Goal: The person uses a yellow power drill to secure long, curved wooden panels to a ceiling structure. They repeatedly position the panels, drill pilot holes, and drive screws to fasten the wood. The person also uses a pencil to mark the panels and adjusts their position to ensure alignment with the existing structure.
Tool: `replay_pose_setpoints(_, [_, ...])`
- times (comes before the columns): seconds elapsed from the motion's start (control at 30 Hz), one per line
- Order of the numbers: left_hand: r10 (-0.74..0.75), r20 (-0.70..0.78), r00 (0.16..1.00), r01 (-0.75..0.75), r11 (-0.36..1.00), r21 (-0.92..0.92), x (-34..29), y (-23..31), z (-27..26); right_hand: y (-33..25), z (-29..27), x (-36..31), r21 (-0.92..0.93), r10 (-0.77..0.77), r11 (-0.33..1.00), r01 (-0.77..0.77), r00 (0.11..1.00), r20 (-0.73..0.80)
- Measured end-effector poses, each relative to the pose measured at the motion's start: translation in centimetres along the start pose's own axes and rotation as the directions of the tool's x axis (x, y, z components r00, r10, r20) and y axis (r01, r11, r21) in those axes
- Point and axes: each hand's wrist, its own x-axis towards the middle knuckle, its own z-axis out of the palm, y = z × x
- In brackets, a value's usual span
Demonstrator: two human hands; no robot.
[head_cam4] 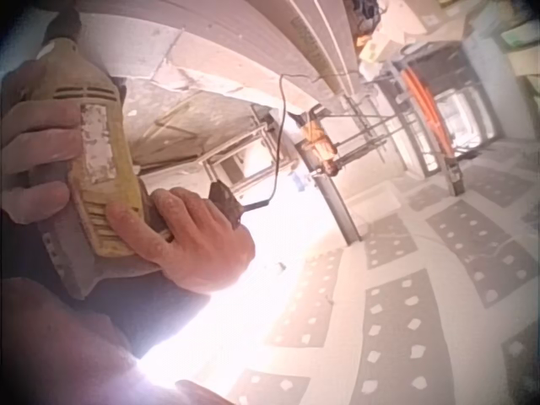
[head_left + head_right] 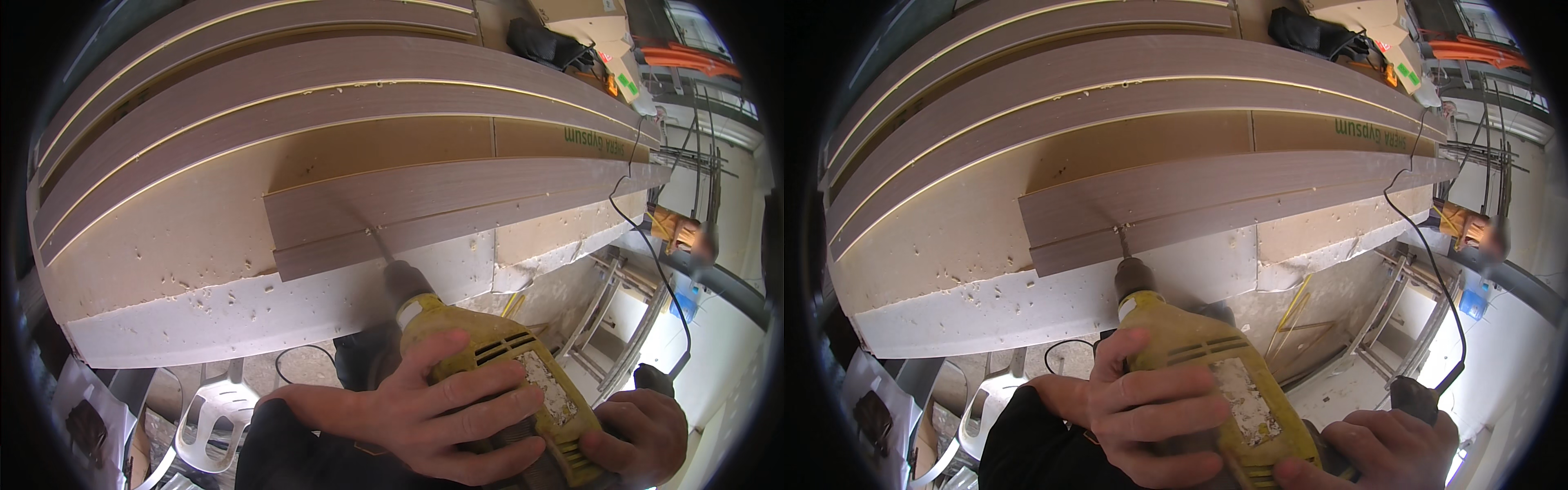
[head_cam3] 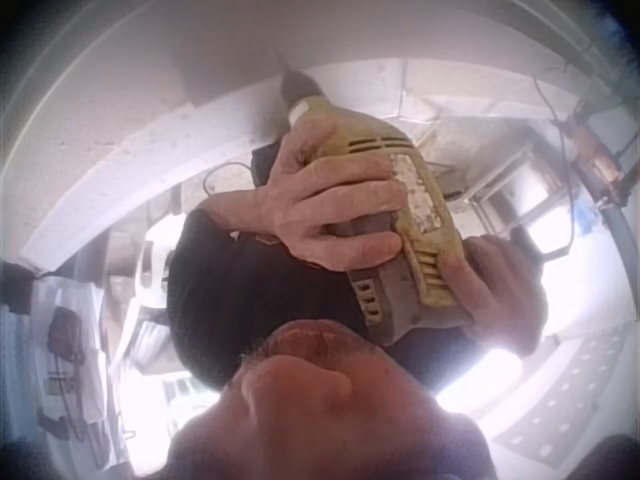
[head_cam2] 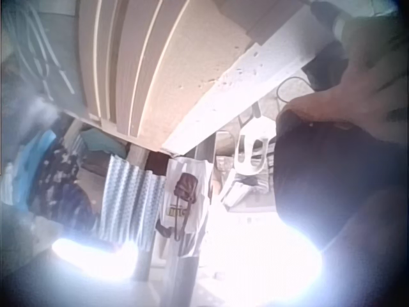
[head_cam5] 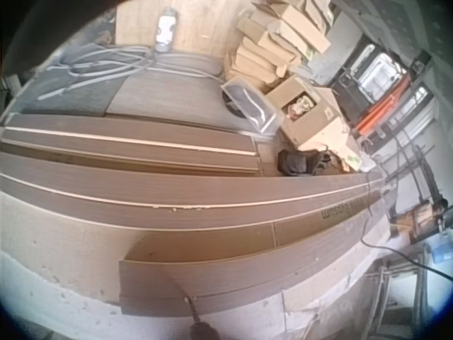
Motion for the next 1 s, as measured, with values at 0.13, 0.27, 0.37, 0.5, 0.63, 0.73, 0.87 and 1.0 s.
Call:
replay_pose_setpoints(0.13, [0.01,0.016,1.0,-0.01,1.0,-0.001,0.01,-0.1,-0.18,0.04,-0.13,-0.02,0.01,0.003,1.0,-0.004,1.0,0.028])
replay_pose_setpoints(0.27, [0.024,0.041,0.999,-0.024,1.0,-0.005,0.09,-0.3,-0.47,-0.01,-0.35,0.03,0.029,0.018,0.999,-0.019,0.999,0.044])
replay_pose_setpoints(0.37, [0.018,0.035,0.999,-0.018,1.0,-0.015,0.16,-0.27,-0.33,0.14,-0.27,0.04,0.061,0.012,0.998,-0.015,0.999,0.042])
replay_pose_setpoints(0.5, [0.013,0.04,0.999,-0.013,1.0,-0.008,0.14,-0.15,-0.4,0.12,0.02,-0.09,0.028,0.011,1.0,-0.012,0.999,0.037])
replay_pose_setpoints(0.63, [0.01,0.035,0.999,-0.01,1.0,-0.004,0.21,-0.15,-0.27,0.24,0.0,-0.13,0.027,0.009,1.0,-0.009,0.999,0.031])
replay_pose_setpoints(0.73, [0.015,0.019,1.0,-0.015,1.0,-0.001,0.12,-0.24,-0.09,0.33,-0.12,0.0,0.027,0.001,1.0,-0.002,0.999,0.039])
replay_pose_setpoints(0.87, [0.009,0.013,1.0,-0.008,1.0,-0.018,-0.07,-0.28,-0.1,0.4,-0.15,0.06,0.043,0.001,0.999,-0.003,0.999,0.051])
replay_pose_setpoints(1.0, [0.01,-0.008,1.0,-0.01,1.0,-0.01,-0.05,-0.24,0.02,0.34,-0.23,0.19,0.053,-0.003,0.999,0.001,1.0,0.029])
